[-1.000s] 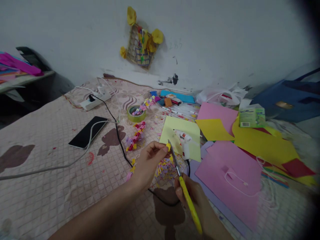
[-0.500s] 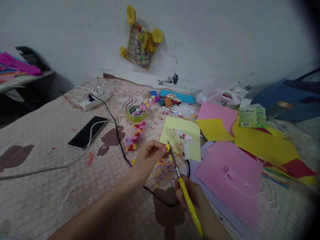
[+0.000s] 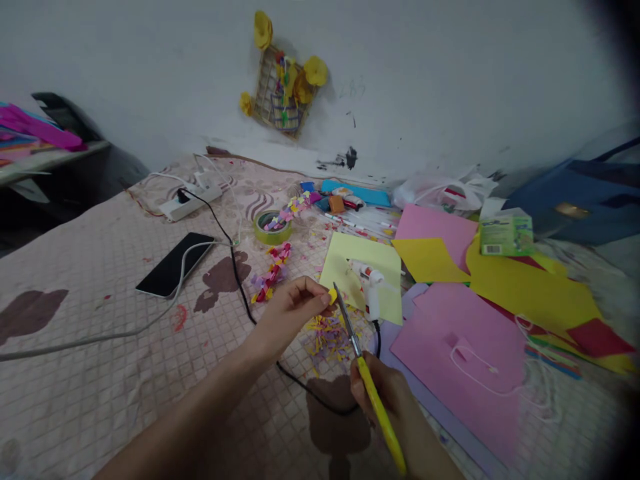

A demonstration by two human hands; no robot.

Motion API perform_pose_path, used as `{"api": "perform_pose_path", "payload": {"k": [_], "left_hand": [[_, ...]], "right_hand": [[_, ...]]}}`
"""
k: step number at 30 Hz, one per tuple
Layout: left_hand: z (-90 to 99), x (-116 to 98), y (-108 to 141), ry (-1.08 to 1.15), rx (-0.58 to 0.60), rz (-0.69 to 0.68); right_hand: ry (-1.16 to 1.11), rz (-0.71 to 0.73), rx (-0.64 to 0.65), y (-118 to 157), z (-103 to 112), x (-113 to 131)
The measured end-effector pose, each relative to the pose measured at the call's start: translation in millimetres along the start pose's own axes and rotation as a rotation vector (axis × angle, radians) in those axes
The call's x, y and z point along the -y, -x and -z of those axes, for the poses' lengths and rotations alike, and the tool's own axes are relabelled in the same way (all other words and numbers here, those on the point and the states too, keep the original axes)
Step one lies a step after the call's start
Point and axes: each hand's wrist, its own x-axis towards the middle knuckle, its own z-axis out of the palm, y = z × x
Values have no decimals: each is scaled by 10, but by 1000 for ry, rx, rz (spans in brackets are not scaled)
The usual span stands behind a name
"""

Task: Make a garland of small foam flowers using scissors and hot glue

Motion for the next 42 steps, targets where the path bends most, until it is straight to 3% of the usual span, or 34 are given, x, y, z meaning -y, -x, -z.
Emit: {"api": "perform_pose_path", "payload": {"k": [5, 14, 24, 31, 33, 38, 42], "left_hand": [[9, -11, 10, -56, -15, 2], [-39, 149, 81, -195, 270, 129], [-102, 207, 120, -183, 327, 180], [-153, 182, 157, -202, 385, 265], [-136, 170, 156, -223, 405, 206], [-99, 93, 142, -479, 444, -163], [-118, 48, 141, -557, 516, -279]], "right_hand": [[-132, -32, -72, -14, -1, 19], [-239, -73, -266, -79, 38, 142], [-417, -34, -229, -113, 16, 107], [-351, -17, -271, -112, 32, 167], [-366, 1, -247, -105, 36, 143], [-597, 59, -115, -106, 22, 37], [-716, 88, -89, -118, 0, -25]]}}
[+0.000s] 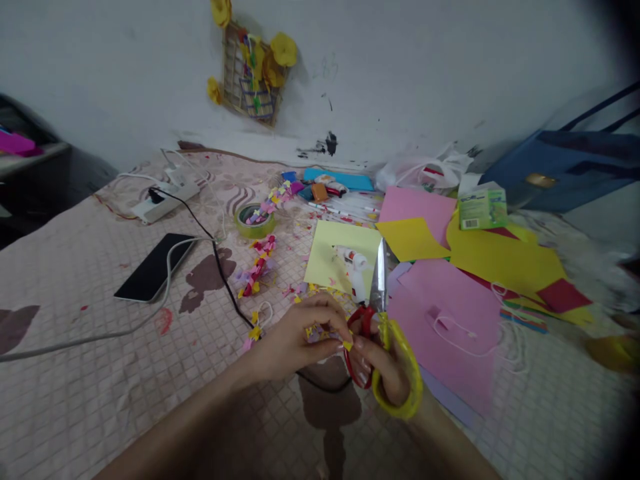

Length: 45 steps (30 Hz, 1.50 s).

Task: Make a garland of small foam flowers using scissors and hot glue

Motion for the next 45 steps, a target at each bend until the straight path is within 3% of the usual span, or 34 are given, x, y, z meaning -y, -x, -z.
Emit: {"api": "perform_pose_path", "payload": {"k": [4, 9, 13, 19, 23, 26, 30, 34, 40, 45], "left_hand": [[-8, 14, -4, 49, 16, 20], [-33, 126, 15, 202, -45, 256], [-75, 191, 20, 296, -34, 320], [-89, 181, 2, 437, 18, 388], [-78, 151, -1, 405, 47, 437], [-45, 139, -1, 409, -33, 412], [44, 94, -10, 395, -258, 369], [129, 18, -27, 397, -411, 343], [172, -12, -39, 406, -506, 320], [146, 13, -26, 443, -525, 319]], "right_hand": [[94, 8, 20, 3, -13, 26], [324, -15, -116, 14, -70, 167], [471, 1, -143, 21, -94, 206], [499, -7, -159, 15, -75, 182], [493, 1, -154, 14, -66, 174], [464, 2, -140, 46, -58, 142], [413, -26, -73, 96, -23, 78], [366, -140, 14, 75, -10, 43], [258, -399, -72, 10, -164, 106], [251, -484, -60, 0, -253, 171]]}}
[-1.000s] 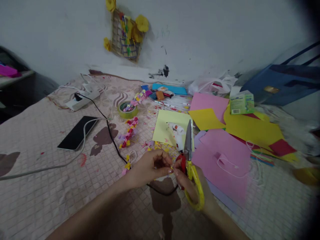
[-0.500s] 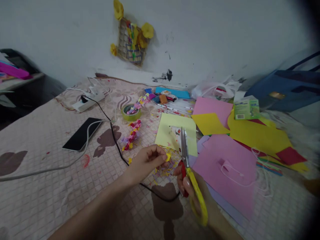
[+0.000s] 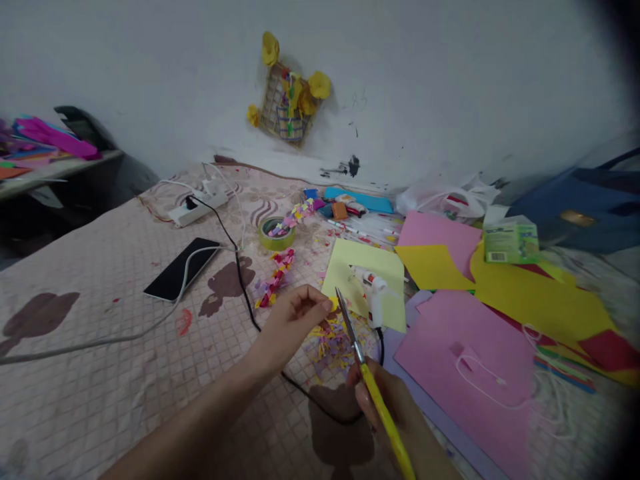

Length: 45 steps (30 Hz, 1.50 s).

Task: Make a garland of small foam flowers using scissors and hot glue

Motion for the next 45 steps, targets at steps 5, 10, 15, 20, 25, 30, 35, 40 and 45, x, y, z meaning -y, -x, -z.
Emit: {"api": "perform_pose_path", "payload": {"k": [5, 10, 15, 20, 25, 30, 35, 40, 45], "left_hand": [[-6, 8, 10, -15, -32, -8], [-12, -12, 2, -24, -29, -14], [-8, -17, 7, -43, -27, -24], [-15, -29, 20, -48, -32, -25], [-26, -11, 21, -38, -37, -30], [-33, 8, 23, -35, -43, -24], [-35, 10, 28, -22, -43, -19], [-35, 13, 27, -21, -37, -30], [-33, 22, 21, -27, -42, -31]], "right_hand": [[283, 229, 1, 45, 112, -40], [478, 337, 44, 44, 167, -86], [490, 357, 77, 44, 164, -103], [478, 367, 78, 22, 185, -154], [485, 381, 49, 40, 201, -148], [438, 373, 28, 63, 171, -127], [441, 375, -23, 42, 158, -154], [463, 378, 22, 29, 193, -167], [450, 384, 6, 48, 198, -153]]}}
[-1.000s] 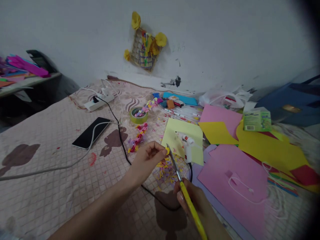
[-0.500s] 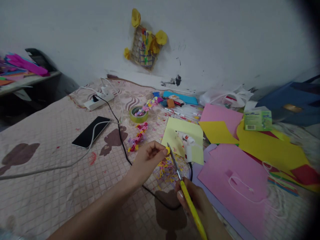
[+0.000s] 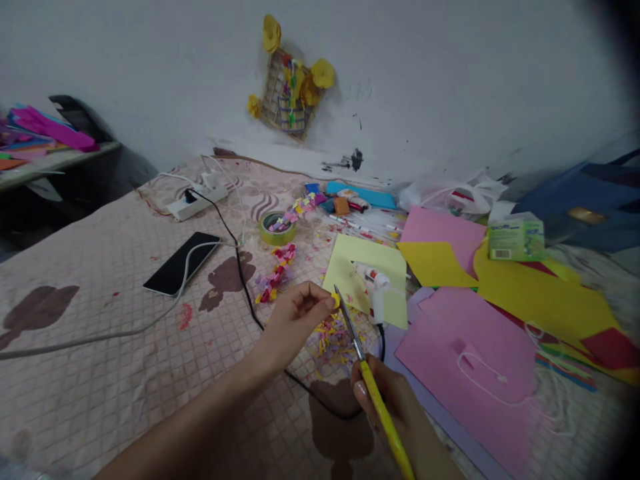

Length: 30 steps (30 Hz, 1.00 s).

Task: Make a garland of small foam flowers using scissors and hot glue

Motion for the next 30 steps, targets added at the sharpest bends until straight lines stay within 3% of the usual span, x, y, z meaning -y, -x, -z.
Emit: {"api": "perform_pose_path", "payload": {"k": [6, 24, 30], "left_hand": [[3, -14, -4, 20, 5, 9], [32, -13, -33, 31, -2, 7], [46, -29, -42, 28, 4, 9]], "right_hand": [[-23, -20, -56, -3, -20, -14], [58, -43, 6, 0, -6, -37], [-21, -64, -18, -7, -13, -114]]}}
